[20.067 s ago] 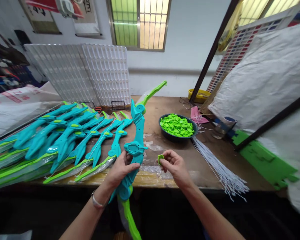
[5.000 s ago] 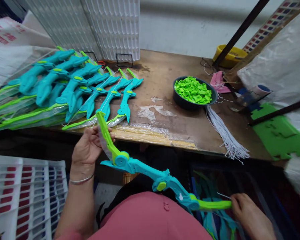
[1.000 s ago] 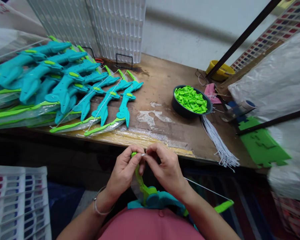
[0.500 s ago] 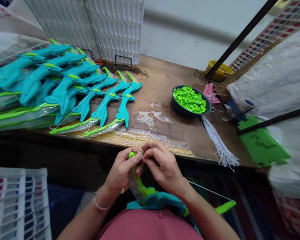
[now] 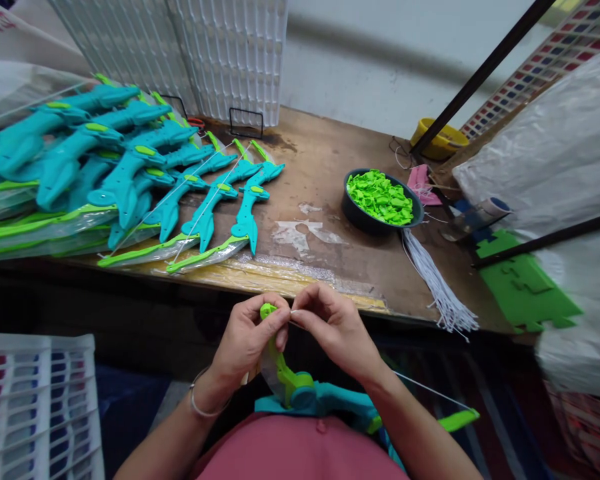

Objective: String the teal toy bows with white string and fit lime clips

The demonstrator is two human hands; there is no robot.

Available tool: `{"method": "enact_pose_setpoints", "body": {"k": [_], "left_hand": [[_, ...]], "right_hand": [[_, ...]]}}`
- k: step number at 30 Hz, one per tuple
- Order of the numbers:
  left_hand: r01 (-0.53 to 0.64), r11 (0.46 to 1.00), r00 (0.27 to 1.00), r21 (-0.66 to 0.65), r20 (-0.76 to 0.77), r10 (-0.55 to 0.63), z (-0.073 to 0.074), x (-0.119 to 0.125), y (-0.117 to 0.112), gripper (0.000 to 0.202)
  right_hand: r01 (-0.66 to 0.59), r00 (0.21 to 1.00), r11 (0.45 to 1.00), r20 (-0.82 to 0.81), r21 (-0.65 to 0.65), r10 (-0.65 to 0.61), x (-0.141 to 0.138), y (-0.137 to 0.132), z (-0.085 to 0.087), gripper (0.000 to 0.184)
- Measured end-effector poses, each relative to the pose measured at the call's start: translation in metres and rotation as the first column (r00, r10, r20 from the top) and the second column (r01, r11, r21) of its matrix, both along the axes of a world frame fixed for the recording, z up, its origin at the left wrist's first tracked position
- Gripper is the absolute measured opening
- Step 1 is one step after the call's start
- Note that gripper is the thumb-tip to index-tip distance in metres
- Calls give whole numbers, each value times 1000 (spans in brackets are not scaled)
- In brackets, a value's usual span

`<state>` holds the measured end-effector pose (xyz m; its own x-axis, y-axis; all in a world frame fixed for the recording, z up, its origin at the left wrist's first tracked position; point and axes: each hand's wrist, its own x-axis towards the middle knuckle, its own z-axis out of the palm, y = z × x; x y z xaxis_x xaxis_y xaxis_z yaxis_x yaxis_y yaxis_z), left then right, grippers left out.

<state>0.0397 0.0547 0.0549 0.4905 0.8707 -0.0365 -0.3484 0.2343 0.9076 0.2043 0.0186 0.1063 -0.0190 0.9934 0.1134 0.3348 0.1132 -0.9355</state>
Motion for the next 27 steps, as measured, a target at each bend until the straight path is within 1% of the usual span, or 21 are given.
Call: {"method": "enact_pose_setpoints", "body": {"k": [2,6,8,10,12,15,17,19,21,24,25,27], "left_hand": [[20,1000,999,-4,31,-20,-1,0,1,23],[52,998,994,-43,100,-48,-3,1,3,25],[56,997,992,-60,121,-48,-3,2,4,25],[50,996,991,-74,131,-40,-3,3,4,26],[43,995,991,-90,128,-31,-2,4,3,28],[47,993,992,-104,125,-34,-1,5,2,30],[53,991,989,-121,140,-36,-1,5,1,30],[64,988,985,-138,168,-41,-1,6,1,30],[73,985,981,-154,190,-43,-2,7,2,31],[76,981,978,-176,207,-39,-2,7,3,31],[74,981,976,-181,213,-34,-2,7,3,31],[63,981,975,-183,219,-22,-1,7,2,31]], "right_hand": [[24,1000,998,11,59,-25,0,1,-2,11],[45,983,959,159,280,-92,-6,-3,-6,14],[41,976,942,189,334,-110,-10,-6,-8,12],[51,974,936,189,350,-123,-14,-9,-9,12],[71,976,941,170,332,-133,-17,-11,-9,12],[101,984,960,117,259,-135,-20,-12,-10,13],[103,994,981,19,165,-108,-20,-11,-12,13],[78,989,995,-128,62,-69,-19,-11,-13,11],[46,970,999,-241,11,-42,-17,-10,-14,12],[28,965,999,-263,28,-19,-14,-10,-14,15],[34,970,998,-244,47,-21,-13,-10,-13,14],[57,988,993,-146,103,-42,-14,-12,-13,8]]}}
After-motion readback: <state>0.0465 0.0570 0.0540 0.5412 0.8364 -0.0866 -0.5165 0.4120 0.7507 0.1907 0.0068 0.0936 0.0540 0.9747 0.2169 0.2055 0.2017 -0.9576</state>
